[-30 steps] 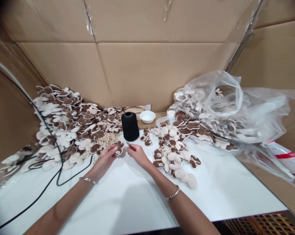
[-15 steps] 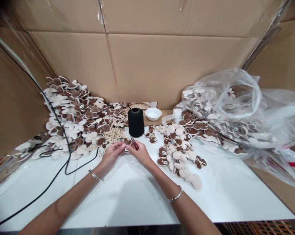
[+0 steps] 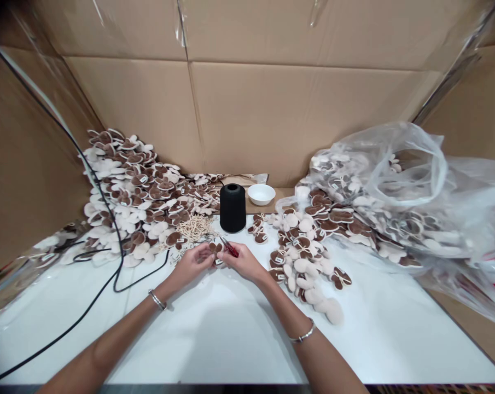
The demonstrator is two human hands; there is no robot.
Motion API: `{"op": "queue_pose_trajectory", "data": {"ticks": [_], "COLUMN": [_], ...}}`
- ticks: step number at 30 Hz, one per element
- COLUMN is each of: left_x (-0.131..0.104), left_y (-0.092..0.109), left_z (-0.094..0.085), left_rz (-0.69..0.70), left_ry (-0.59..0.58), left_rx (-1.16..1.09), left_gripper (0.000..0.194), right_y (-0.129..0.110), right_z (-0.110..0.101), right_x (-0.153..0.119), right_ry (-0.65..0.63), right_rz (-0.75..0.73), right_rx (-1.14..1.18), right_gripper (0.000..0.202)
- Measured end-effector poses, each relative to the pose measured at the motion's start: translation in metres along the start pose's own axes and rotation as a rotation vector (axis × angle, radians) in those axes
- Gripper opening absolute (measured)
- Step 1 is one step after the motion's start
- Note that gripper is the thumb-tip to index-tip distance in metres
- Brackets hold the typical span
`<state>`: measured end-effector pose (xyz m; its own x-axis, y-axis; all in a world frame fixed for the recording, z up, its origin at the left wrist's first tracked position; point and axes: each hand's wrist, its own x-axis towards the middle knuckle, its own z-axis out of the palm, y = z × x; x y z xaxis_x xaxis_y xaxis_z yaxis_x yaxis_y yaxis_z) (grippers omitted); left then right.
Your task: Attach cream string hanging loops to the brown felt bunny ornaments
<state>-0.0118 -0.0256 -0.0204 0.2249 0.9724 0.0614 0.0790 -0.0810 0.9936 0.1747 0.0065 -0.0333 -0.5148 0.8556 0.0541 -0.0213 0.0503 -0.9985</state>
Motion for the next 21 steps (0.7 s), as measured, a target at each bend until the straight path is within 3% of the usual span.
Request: {"op": "queue_pose_trajectory", "data": {"ticks": [4, 9, 14, 18, 21], "left_x": [-0.003, -0.002, 0.000, 0.001, 0.001], "left_y": [0.005, 0.008, -0.003, -0.006, -0.003], "left_z": [0.001, 0.004, 0.003, 0.000, -0.001], "left_rz": [0.002, -0.068, -0.121, -0.149, -0.126], "left_ry": [-0.003, -0.012, -0.070, -0.117, -0.087], "left_rx": [0.027, -0.217, -0.435, -0.438, -0.403], "left_gripper": [0.022, 0.025, 0.022, 0.022, 0.022], "right_y": [-0.002, -0.004, -0.002, 0.000, 0.000], "right_z": [0.001, 0.006, 0.008, 0.007, 0.008], "right_x": [-0.001, -0.002, -0.002, -0.003, -0.004], "right_ry": [-0.018, -0.020, -0.036, -0.004, 0.040], "right_rz": [0.011, 0.018, 0.074, 0.074, 0.062], "right_rx": [-0.025, 0.050, 0.152, 0.158, 0.108], "right_gripper": [0.039, 0.038, 0.039, 0.039, 0.038]}}
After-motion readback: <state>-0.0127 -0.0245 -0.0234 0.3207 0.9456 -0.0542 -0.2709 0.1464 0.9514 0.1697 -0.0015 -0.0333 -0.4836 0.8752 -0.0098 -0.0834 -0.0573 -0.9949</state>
